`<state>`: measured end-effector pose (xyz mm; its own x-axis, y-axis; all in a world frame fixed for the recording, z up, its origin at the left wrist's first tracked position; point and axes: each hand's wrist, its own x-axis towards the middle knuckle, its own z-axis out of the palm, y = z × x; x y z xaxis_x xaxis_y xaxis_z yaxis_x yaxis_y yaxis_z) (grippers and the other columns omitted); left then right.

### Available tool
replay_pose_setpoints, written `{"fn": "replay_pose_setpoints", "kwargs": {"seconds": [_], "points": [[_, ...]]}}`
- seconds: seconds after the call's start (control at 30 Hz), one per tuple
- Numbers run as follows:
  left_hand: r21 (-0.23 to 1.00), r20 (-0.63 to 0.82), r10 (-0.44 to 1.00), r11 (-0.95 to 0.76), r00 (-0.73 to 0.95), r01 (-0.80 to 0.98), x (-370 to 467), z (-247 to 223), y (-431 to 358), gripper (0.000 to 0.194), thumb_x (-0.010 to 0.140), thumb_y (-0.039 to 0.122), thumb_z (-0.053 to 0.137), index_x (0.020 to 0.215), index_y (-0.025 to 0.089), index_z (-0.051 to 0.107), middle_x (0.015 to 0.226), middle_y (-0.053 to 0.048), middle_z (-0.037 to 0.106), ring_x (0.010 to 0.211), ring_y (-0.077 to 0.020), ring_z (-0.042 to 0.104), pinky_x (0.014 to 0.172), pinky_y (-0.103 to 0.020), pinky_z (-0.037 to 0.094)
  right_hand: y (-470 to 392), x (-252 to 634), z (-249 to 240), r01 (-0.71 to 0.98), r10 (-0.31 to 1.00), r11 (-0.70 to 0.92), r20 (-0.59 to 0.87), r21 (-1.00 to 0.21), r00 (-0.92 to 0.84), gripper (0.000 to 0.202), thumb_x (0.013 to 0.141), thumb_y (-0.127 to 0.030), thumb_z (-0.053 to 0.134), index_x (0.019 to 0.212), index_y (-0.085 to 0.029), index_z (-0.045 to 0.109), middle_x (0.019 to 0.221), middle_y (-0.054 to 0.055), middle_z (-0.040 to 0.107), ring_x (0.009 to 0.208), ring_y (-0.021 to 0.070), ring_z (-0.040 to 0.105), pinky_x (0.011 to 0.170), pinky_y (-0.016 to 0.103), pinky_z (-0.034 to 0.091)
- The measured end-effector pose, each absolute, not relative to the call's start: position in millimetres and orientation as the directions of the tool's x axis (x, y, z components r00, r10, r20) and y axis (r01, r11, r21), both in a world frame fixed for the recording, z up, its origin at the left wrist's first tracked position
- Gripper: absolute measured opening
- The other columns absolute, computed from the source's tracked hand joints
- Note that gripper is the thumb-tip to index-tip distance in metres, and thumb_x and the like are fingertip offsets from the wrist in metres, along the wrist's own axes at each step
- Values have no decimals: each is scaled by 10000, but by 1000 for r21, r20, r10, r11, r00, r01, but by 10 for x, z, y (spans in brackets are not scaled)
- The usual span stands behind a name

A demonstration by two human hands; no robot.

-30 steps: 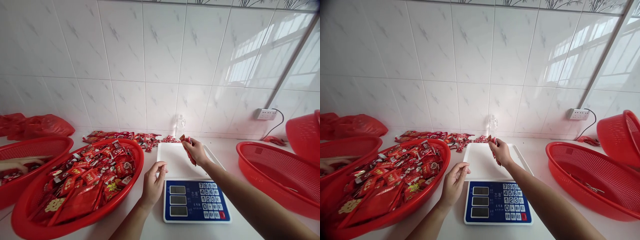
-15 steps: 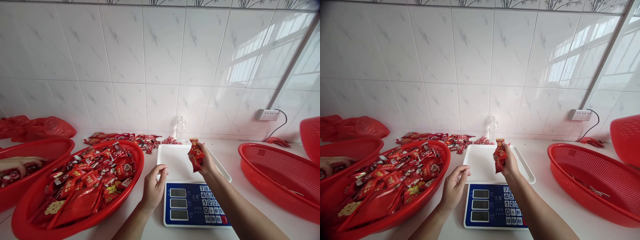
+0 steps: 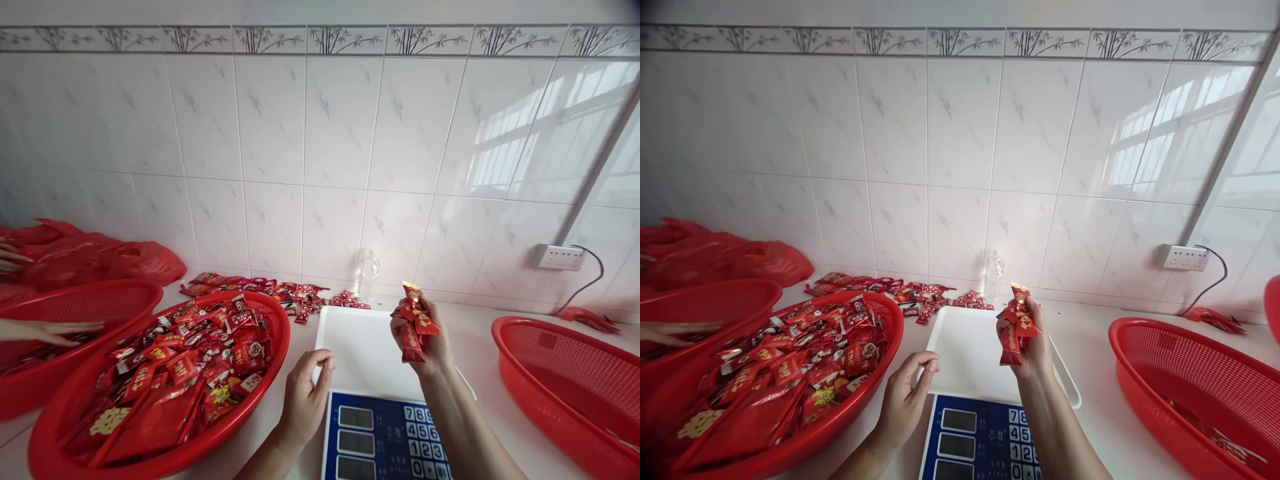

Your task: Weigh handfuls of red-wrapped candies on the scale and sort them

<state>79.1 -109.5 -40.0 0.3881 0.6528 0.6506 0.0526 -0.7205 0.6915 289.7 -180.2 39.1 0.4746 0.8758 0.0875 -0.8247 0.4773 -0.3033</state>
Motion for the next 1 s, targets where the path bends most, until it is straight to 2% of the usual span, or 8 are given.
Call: {"fn": "replay_pose_setpoints", "kwargs": {"seconds": [0.27, 0.5, 0.63, 0.8, 1.0], "points": [[656, 680, 639, -749, 358, 92, 801, -412, -1103, 136, 924, 280, 512, 934, 203, 623, 865, -44, 670, 806, -175, 646, 739, -266, 525, -1817, 3022, 383, -850, 895, 443, 90, -286, 436, 239, 757, -269, 692, 960, -236, 569, 754, -67, 576, 599, 20, 546, 502, 119, 454], [677, 655, 657, -730, 374, 96, 817, -415, -1106, 125, 932, 279, 510, 953, 212, 613, 867, -27, 664, 817, -162, 645, 754, -246, 517, -1868, 3096, 419, -782, 847, 522, 95, -341, 524, 211, 747, -293, 716, 902, -238, 584, 759, -58, 595, 599, 43, 554, 488, 143, 472], [677, 649, 663, -727, 372, 113, 824, -418, -1087, 131, 930, 288, 512, 936, 211, 618, 880, -30, 668, 835, -167, 644, 770, -253, 513, -1936, 3087, 486, -673, 772, 613, 133, -413, 622, 202, 745, -296, 721, 878, -226, 585, 759, -47, 598, 587, 53, 555, 483, 163, 483], [666, 658, 664, -733, 356, 136, 827, -431, -1079, 137, 926, 288, 514, 944, 211, 625, 876, -36, 671, 840, -175, 644, 768, -265, 518, -1937, 3084, 472, -425, 615, 725, 233, -541, 753, 226, 745, -351, 722, 820, -205, 566, 700, -43, 592, 534, 69, 557, 453, 184, 489], [664, 661, 662, -735, 353, 135, 833, -402, -1096, 129, 923, 281, 515, 932, 208, 621, 874, -39, 664, 835, -174, 639, 764, -268, 520, -1968, 2991, 448, -179, 490, 652, 229, -737, 841, 300, 742, -425, 725, 837, -192, 562, 588, -31, 599, 390, 96, 535, 328, 195, 424]]}}
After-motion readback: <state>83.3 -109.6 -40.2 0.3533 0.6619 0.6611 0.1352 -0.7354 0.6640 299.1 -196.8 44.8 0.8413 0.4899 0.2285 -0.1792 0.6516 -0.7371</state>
